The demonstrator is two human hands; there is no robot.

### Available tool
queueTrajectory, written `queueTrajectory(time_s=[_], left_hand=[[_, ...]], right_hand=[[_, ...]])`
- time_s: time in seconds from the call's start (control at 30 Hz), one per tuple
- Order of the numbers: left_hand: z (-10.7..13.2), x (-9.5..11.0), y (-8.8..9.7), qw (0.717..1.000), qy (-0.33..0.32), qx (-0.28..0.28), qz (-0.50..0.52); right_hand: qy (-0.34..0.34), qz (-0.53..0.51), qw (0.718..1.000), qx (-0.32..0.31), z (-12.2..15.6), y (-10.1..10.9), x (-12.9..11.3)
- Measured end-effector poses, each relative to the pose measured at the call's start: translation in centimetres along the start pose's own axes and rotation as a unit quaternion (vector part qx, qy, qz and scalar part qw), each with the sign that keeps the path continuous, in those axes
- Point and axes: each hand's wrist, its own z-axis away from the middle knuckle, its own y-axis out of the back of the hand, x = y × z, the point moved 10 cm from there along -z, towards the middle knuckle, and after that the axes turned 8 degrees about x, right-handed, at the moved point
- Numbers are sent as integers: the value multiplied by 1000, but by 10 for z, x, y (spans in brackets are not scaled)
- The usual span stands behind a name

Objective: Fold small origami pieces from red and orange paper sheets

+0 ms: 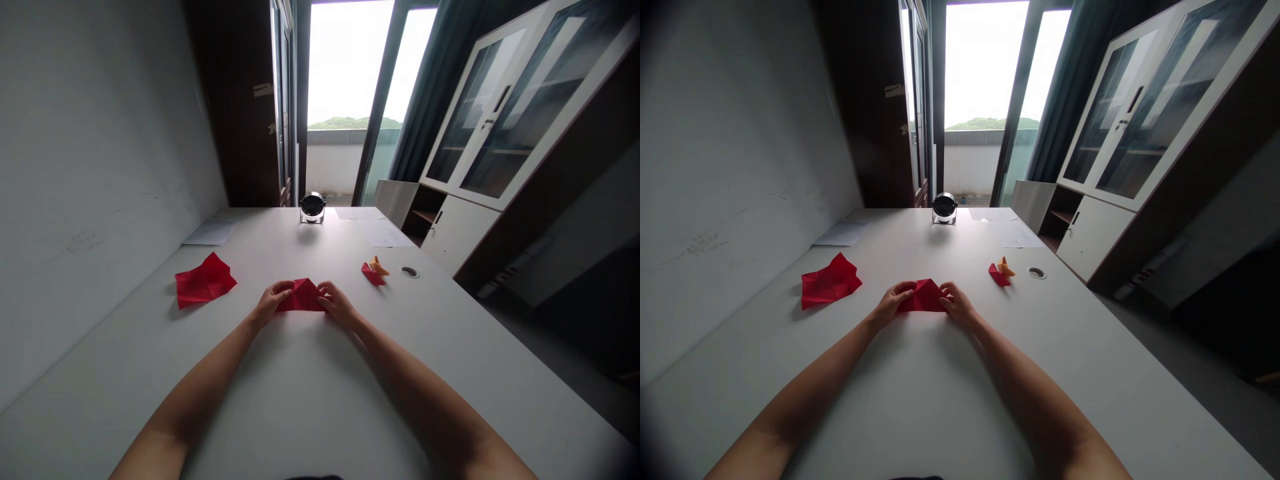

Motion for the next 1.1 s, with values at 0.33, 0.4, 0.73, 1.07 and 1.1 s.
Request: queueTrajectory(time_s=[0.33, 0.4, 0.73, 1.07, 1.1], left_hand=[[1, -3, -3, 999, 19, 29, 26], [1, -3, -3, 999, 23, 35, 23], [8, -6, -24, 998, 35, -46, -36], [11, -14, -30, 994, 44, -62, -84], [10, -14, -29, 994, 42, -57, -85]], right_hand=[[56, 90, 992, 68, 1, 12, -14], [91, 126, 984, 82, 4, 11, -27], [219, 228, 943, 99, 20, 2, -71], [208, 261, 940, 64, 22, -8, -63], [203, 265, 941, 61, 22, -9, -62]])
